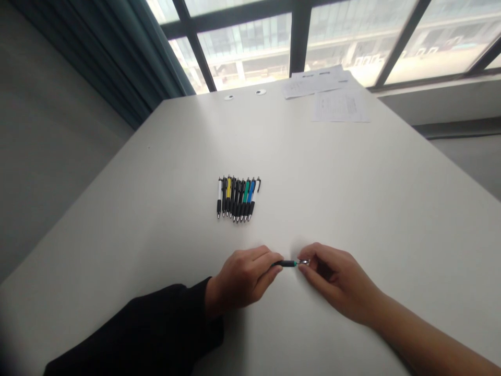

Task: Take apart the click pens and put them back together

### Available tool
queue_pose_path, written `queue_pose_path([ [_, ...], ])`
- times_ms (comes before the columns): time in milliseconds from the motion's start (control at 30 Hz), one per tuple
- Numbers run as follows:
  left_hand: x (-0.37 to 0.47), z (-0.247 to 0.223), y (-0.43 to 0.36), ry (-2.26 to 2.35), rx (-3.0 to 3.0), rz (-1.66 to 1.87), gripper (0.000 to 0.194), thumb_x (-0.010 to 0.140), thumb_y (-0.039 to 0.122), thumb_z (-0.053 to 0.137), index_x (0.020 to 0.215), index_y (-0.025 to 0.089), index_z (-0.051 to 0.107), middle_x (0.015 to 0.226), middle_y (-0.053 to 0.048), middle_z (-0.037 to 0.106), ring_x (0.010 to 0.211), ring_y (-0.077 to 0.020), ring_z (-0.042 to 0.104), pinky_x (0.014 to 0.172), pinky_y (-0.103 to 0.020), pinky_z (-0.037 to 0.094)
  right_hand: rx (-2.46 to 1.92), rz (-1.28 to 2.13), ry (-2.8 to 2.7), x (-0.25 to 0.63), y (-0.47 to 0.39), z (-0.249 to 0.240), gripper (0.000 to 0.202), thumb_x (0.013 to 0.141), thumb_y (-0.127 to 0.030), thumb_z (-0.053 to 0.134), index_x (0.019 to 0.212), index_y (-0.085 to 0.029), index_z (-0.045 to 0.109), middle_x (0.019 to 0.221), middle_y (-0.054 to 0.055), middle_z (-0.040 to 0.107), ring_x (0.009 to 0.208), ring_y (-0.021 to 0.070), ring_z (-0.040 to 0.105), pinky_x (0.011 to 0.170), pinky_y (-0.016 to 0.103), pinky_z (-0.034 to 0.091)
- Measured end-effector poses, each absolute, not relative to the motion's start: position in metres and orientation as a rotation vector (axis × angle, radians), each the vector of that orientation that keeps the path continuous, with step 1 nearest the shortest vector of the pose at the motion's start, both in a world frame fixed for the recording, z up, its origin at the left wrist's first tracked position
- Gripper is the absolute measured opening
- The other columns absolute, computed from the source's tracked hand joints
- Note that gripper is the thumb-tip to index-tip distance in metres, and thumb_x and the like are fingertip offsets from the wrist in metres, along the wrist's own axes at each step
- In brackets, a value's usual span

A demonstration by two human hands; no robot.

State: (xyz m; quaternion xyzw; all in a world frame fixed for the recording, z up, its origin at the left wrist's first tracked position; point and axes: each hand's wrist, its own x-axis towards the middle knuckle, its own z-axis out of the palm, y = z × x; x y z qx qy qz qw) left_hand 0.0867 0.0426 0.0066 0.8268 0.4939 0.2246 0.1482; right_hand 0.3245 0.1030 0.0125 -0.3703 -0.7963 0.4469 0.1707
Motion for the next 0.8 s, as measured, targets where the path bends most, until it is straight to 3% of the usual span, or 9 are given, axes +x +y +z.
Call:
queue_pose_path([
  [600, 0.0866, 0.0064, 0.0426, 1.412, 2.377, 0.648, 0.021, 0.100, 0.028, 0.050, 0.106, 0.018, 0.067, 0.087, -0.004, 0.070, 0.072, -0.0171, 0.065, 0.061, -0.027, 0.048, -0.991, 1.211, -2.248, 0.3232, 0.1039, 0.0151, 0.014, 0.097, -0.029, 0.056, 0.101, -0.021, 0.067, 0.066, -0.001, 0.059, 0.055, 0.0122, 0.051, 0.048, 0.022, 0.040],
  [800, 0.0861, 0.0057, 0.0424, 1.419, 2.377, 0.663, 0.019, 0.098, 0.028, 0.051, 0.106, 0.019, 0.066, 0.088, -0.003, 0.070, 0.072, -0.0165, 0.065, 0.060, -0.027, 0.048, -0.975, 1.235, -2.239, 0.3250, 0.1039, 0.0145, 0.012, 0.096, -0.031, 0.060, 0.095, -0.021, 0.067, 0.070, 0.001, 0.061, 0.061, 0.0139, 0.055, 0.055, 0.024, 0.045],
])
